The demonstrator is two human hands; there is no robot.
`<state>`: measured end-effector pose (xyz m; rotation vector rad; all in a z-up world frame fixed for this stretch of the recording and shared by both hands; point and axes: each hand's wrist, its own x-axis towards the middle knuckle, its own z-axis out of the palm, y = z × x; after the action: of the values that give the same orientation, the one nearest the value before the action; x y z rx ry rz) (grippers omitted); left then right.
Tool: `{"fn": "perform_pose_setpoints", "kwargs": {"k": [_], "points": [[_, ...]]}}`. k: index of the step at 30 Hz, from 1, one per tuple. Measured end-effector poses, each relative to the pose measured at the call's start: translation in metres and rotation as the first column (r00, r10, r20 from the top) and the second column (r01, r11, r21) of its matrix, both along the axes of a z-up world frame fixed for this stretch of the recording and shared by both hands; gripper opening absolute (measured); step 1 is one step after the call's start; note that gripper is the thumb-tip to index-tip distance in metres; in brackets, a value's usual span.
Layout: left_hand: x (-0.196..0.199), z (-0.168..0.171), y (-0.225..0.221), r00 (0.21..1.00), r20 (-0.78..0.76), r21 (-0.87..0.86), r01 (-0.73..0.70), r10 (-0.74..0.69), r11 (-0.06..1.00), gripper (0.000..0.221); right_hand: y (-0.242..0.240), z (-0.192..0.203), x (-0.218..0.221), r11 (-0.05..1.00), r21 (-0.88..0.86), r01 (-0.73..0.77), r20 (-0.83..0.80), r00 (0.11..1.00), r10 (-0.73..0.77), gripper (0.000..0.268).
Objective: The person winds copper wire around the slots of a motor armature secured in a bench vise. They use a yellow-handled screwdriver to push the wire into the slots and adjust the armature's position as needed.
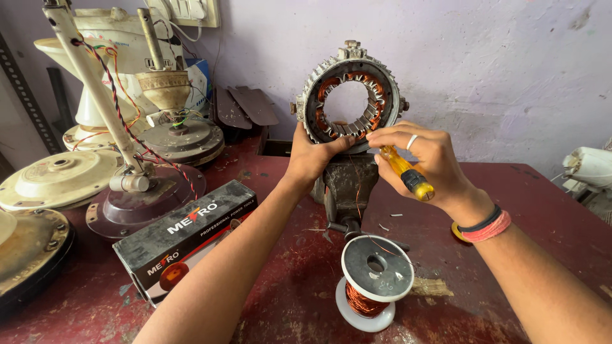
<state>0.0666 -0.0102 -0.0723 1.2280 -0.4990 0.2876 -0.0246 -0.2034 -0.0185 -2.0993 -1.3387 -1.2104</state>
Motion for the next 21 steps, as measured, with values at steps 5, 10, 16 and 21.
{"fn": "perform_pose_setpoints", "kwargs": {"k": [5,10,16,21], "points": [[-0.001,0.001,0.001,0.996,0.084,-0.007,0.025,-0.025,1.0,0.06,0.004,-0.003,0.008,0.996,-0.031,0.082,0.125,0.989,-0.077,0.021],[-0.003,0.0,0.001,0.997,0.05,-0.011,0.055,-0.054,0.998,0.056,0.011,0.002,0.015,0.989,0.038,0.144,0.006,0.99,-0.144,0.013],[0.0,0.0,0.0,0.999,0.003,-0.042,0.046,-0.046,0.998,0.057,0.014,0.013,0.018,0.99,0.019,0.136,-0.052,0.989,-0.135,0.012],[0.0,-0.001,0.002,0.996,0.077,-0.007,0.049,-0.049,0.999,0.052,0.013,0.016,0.006,0.991,0.007,0.132,-0.103,0.986,-0.131,0.015]]}}
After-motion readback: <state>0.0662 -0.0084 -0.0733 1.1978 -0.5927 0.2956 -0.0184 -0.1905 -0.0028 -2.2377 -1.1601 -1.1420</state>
